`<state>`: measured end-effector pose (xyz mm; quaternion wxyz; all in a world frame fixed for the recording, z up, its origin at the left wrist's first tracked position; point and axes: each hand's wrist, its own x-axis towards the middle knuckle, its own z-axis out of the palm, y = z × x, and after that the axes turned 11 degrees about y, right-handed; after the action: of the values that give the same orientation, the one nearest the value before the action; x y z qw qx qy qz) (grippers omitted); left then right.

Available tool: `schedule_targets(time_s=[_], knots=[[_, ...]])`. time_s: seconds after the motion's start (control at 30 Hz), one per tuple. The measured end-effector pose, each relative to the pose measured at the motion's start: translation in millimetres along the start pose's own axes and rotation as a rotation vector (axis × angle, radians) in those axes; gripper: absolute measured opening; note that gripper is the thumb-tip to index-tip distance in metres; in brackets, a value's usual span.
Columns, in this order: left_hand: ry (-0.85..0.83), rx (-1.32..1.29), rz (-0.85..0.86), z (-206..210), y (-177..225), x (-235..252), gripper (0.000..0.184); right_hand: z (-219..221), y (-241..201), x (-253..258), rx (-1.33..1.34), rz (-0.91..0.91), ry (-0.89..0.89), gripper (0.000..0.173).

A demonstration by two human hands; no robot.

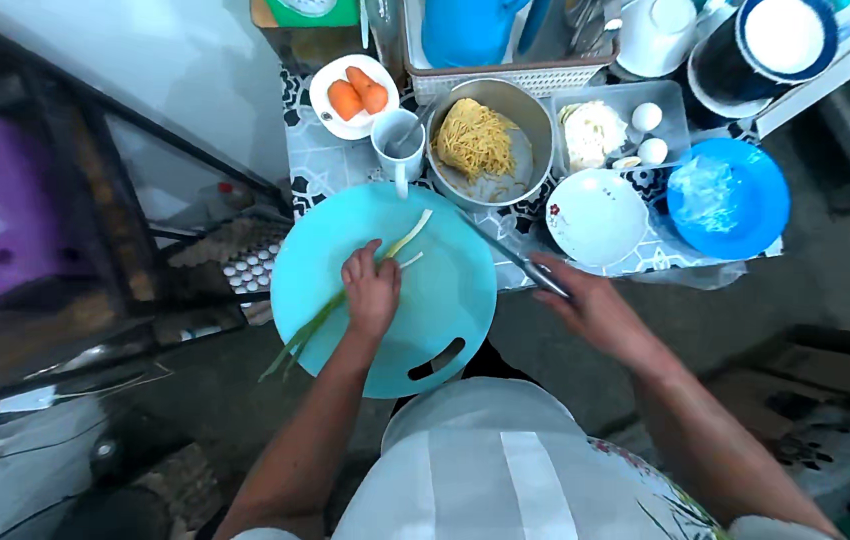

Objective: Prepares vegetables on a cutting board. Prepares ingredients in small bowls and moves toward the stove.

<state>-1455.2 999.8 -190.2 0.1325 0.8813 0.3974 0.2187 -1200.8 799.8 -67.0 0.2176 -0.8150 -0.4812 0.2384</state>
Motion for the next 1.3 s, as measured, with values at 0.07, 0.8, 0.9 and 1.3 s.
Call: schedule_targets(time_s=[0.07,0.8,0.9,1.3], knots=[[-0.004,0.007,0.065,2.7,-4.9,1.2,0.015,30.0,-17.4,30.1,-0.118,0.001,-0.024,0.05],[0.005,0.024,-0.126,-36.6,-43.8,-20.3,0.06,83.2,-39.6,14.0,0.088,-0.066,-0.032,0.057],[0.048,-0.007,-0.127,-36.5,-55.1,-35.1,0.036,101.7,-57.9,4.4,0.126,-0.115,-0.128,0.052],[0.075,-0.033,-0.102,-21.2,-41.3,-24.5,0.032,105.7,-52.9,39.4,-0.221,0.183,0.038,0.061]])
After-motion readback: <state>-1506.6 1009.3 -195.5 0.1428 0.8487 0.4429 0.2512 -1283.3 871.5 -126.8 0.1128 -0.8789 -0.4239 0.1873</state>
